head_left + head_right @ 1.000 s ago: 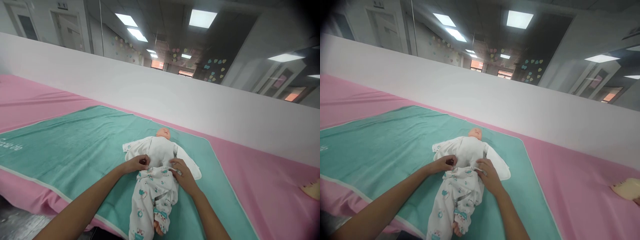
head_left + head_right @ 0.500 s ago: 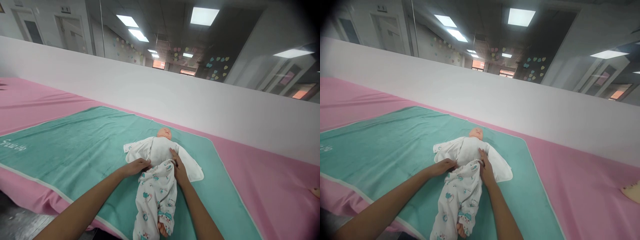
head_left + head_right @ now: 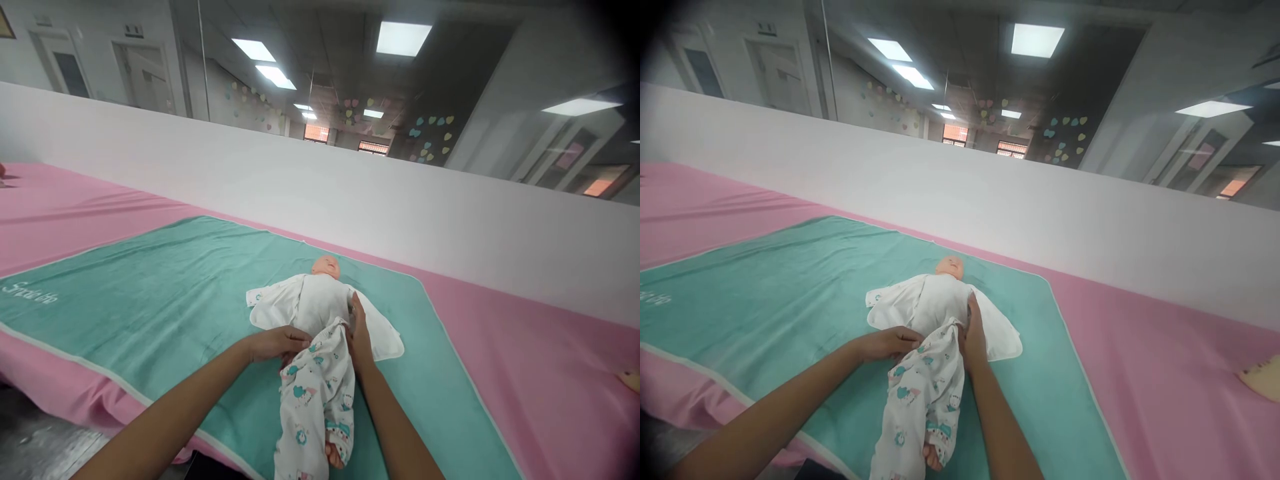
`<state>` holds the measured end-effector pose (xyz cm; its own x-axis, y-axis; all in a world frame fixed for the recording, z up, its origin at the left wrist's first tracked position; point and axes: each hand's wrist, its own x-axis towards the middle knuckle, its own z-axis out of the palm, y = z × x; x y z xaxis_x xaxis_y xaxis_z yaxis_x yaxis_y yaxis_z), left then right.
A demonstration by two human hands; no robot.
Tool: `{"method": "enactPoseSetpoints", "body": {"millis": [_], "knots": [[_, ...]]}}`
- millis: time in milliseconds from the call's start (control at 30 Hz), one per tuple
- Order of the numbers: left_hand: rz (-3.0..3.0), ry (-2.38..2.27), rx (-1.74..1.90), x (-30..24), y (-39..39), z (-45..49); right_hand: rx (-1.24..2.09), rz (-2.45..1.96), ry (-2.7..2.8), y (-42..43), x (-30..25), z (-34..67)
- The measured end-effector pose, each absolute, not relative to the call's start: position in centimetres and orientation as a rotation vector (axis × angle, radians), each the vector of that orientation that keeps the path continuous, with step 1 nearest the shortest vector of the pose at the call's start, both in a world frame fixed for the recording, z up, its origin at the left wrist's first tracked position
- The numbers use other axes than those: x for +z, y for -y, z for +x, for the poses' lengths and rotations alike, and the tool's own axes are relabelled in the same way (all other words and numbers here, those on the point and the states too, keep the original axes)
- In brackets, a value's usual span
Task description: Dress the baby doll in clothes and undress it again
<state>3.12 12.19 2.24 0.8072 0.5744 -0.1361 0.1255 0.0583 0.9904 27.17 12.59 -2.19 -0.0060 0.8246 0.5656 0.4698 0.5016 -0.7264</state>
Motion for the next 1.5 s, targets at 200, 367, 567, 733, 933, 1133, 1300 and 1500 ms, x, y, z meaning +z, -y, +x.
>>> {"method": "enactPoseSetpoints", "body": {"millis": [200, 367, 567, 733, 933, 1133, 1300, 1500], "knots": [[1.530, -0.533, 0.331, 2.2, -13.2, 2.3, 0.486, -1.147, 1.703, -12.3, -1.9, 27.4], [1.643, -0.589, 0.479, 2.5, -13.9, 1.1, 0.654, -1.206, 1.727, -12.1, -1.8, 27.8], [1.872, -1.017, 1.007, 1.5, -15.0, 1.6, 0.731, -1.279, 1.751, -12.1, -1.7, 27.9], [2.297, -1.219, 1.271, 1.2, -15.9, 3.1, 0.588, -1.312, 1.858, -12.4, -1.8, 28.3], [2.397, -1.156, 0.968, 2.0, -18.5, 4.6, 0.468, -1.333, 1.905, -12.7, -1.5, 28.6], [2.383, -1.237, 0.911, 2.4, -20.8, 5.1, 0.300, -1.342, 1.908, -13.0, -0.9, 28.1], [2.357, -1.337, 0.890, 3.0, -22.8, 5.9, -0.014, -1.534, 2.000, -12.0, 0.4, 26.7], [2.390, -1.277, 1.066, 1.6, -21.9, 6.7, -0.114, -1.671, 1.949, -12.3, 0.3, 26.5]]}}
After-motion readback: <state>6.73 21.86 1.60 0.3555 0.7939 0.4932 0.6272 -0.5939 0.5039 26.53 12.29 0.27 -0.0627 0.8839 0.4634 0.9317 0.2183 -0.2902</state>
